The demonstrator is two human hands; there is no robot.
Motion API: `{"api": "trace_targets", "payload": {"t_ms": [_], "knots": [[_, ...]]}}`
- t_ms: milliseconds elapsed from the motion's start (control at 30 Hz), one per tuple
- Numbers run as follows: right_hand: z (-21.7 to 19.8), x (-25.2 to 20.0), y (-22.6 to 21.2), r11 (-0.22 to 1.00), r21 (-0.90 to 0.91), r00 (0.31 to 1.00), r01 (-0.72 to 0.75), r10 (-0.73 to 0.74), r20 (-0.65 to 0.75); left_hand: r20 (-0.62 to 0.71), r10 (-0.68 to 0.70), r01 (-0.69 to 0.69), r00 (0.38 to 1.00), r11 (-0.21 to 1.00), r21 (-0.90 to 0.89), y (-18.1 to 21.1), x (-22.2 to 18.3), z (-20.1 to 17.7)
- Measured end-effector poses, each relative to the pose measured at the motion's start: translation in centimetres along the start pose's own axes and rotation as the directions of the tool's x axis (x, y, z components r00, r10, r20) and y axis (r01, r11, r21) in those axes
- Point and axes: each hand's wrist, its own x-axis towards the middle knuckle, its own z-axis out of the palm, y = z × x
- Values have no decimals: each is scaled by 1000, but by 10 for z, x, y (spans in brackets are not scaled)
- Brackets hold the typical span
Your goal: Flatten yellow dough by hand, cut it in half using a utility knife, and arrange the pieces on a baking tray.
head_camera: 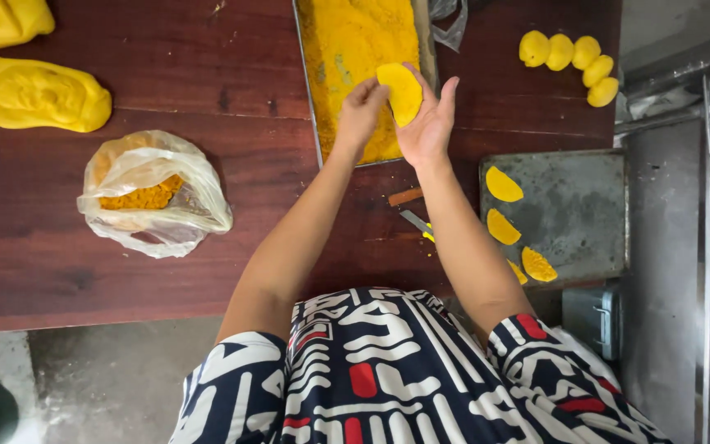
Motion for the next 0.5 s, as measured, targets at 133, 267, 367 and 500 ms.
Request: {"api": "trace_targets", "payload": {"t_ms": [133, 267, 367, 500], "knots": [[2, 0, 6, 1000, 12, 1000, 24, -24, 11, -63, 122, -92, 990, 930, 356, 11, -9, 6], [7, -7, 3, 997, -46, 998, 58, -56, 35, -28, 175, -166, 984, 964, 207, 9, -2, 8], [-2, -4, -12, 970, -243, 1000, 12, -5, 28, 68, 121, -122, 990, 992, 10, 27, 2, 4], [-2, 13, -53, 889, -449, 993, -83, 111, 36, 201, 135, -134, 970, 991, -21, 52, 9, -5]]}}
